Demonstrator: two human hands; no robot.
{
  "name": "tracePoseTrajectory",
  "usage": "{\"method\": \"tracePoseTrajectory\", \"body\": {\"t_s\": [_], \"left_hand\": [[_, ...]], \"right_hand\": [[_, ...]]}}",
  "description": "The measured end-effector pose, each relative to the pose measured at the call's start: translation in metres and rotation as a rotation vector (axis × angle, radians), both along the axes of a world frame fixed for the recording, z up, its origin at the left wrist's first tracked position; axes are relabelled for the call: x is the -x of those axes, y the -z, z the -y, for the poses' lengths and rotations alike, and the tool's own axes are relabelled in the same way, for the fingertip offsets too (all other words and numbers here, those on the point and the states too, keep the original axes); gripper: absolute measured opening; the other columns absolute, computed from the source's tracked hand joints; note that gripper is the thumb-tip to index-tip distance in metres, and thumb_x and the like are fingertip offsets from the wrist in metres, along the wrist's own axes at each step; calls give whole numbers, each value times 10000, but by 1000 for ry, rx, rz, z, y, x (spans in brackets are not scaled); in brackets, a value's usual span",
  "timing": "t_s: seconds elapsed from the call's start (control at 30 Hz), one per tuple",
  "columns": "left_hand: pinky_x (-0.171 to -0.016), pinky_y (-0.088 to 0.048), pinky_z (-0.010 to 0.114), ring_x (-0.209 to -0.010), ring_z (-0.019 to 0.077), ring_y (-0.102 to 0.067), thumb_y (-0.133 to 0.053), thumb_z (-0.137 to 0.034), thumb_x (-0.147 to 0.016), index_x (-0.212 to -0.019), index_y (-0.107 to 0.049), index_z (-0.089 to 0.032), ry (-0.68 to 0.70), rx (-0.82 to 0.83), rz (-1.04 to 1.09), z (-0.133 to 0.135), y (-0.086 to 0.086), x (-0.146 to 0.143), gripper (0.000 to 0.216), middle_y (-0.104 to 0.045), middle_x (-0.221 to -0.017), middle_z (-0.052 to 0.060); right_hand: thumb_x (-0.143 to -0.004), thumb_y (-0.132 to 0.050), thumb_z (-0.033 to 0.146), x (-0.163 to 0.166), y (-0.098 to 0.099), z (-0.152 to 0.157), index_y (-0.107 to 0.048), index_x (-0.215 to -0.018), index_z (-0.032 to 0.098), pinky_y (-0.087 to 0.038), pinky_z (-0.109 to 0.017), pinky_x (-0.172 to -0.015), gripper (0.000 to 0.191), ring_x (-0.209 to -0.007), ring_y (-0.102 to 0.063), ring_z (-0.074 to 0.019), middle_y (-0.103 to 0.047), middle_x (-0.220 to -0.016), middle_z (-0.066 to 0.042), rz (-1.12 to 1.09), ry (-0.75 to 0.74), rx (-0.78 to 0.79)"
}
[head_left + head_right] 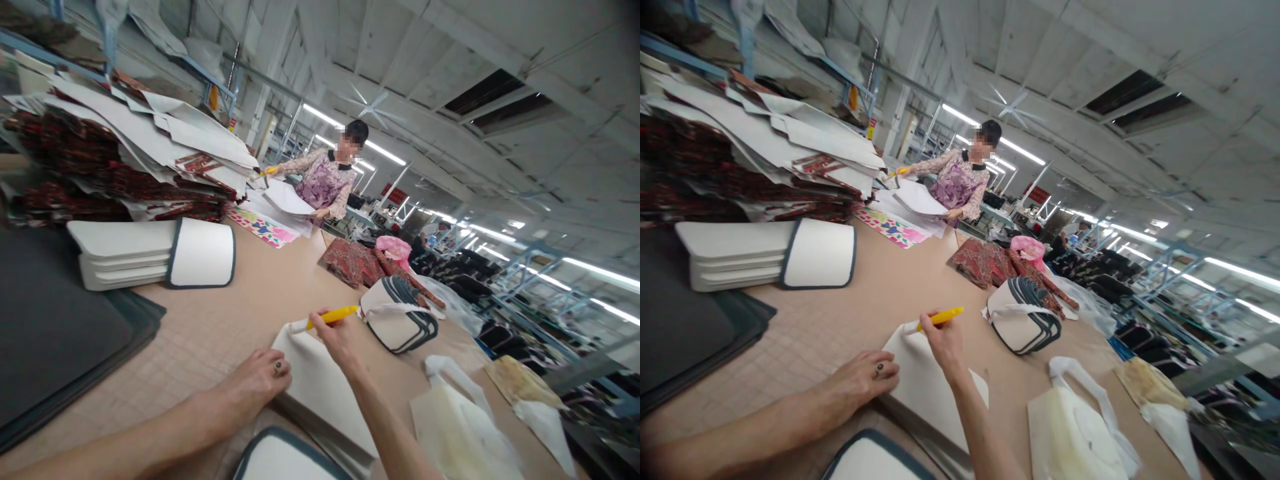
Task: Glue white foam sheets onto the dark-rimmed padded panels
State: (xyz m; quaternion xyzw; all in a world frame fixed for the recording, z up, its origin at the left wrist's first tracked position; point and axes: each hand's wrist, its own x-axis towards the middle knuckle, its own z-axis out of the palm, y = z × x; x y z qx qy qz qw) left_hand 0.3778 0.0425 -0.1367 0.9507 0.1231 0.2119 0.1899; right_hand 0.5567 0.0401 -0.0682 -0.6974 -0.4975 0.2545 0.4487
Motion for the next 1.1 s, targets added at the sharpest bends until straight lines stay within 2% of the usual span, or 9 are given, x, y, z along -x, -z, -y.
{"method": "tracePoseTrajectory", "body": {"t_s": [0.13, 0.33, 0.4, 0.5, 0.63, 0.8, 0.93, 1.0, 1.1], "left_hand": [[-907, -375, 303, -997, 203, -507, -524, -95, -816, -944, -557, -207, 12, 15, -34, 2, -9, 4, 173, -600, -1006, 44], [-880, -391, 339, -988, 225, -498, -475, -35, -739, -855, -566, -178, 48, 133, -102, -4, -33, 10, 206, -589, -1007, 58], [-884, -400, 337, -967, 208, -520, -388, -55, -796, -958, -550, -169, 44, 255, -61, -16, -37, 9, 255, -586, -1017, 75], [-835, -438, 294, -916, 171, -565, -314, -65, -811, -1215, -384, -145, 65, 458, 7, -35, -36, 5, 417, -591, -1039, 85], [-739, -454, 228, -821, 144, -591, -322, -89, -808, -1177, -381, -154, 129, 532, -21, -49, -30, -2, 379, -627, -914, 45], [-733, -451, 252, -795, 162, -583, -353, -68, -782, -1130, -435, -146, 65, 517, -67, -53, -31, -10, 366, -635, -887, 51], [-845, -420, 305, -936, 197, -549, -387, -25, -736, -1164, -467, -149, 57, 477, -55, -18, -65, 8, 453, -604, -1010, 82], [-847, -418, 300, -958, 209, -535, -407, -45, -752, -1087, -548, -171, 147, 338, -23, 21, -90, 29, 385, -587, -1036, 86], [-735, -450, 317, -861, 233, -548, -489, -118, -755, -993, -597, -226, 240, 212, -76, 87, -114, 63, 283, -613, -1014, 78]], "right_hand": [[-627, -604, 508, -27, -3, 20, -582, -611, 182, -343, -238, -474, 327, -472, -426, -108, -469, -504, 44, 48, 48, 36], [-545, -637, 512, -100, -45, 122, -567, -518, 182, -278, -252, -397, 339, -387, -372, -117, -414, -392, 39, 179, 313, 117], [-566, -632, 503, -94, -53, 129, -577, -540, 182, -296, -253, -414, 327, -408, -389, -121, -429, -407, 35, 196, 324, 118], [-635, -608, 478, -47, -46, 98, -612, -631, 182, -350, -244, -480, 296, -487, -436, -120, -485, -495, 31, 154, 182, 102], [-667, -570, 475, 18, -24, 50, -609, -630, 188, -374, -233, -493, 293, -498, -443, -111, -493, -514, 37, 61, -57, 124], [-614, -614, 453, -27, -36, 105, -582, -577, 187, -359, -243, -465, 271, -476, -437, -119, -498, -488, 28, 120, 45, 195], [-574, -653, 502, -76, -75, 180, -595, -568, 179, -353, -252, -457, 328, -476, -440, -132, -473, -463, 20, 265, 321, 265], [-595, -658, 526, -64, -89, 196, -619, -645, 176, -364, -244, -461, 356, -506, -460, -137, -503, -516, 9, 249, 393, 225], [-622, -655, 523, -9, -93, 188, -631, -687, 170, -396, -239, -484, 359, -556, -499, -147, -560, -605, -19, 124, 284, 127]]}}
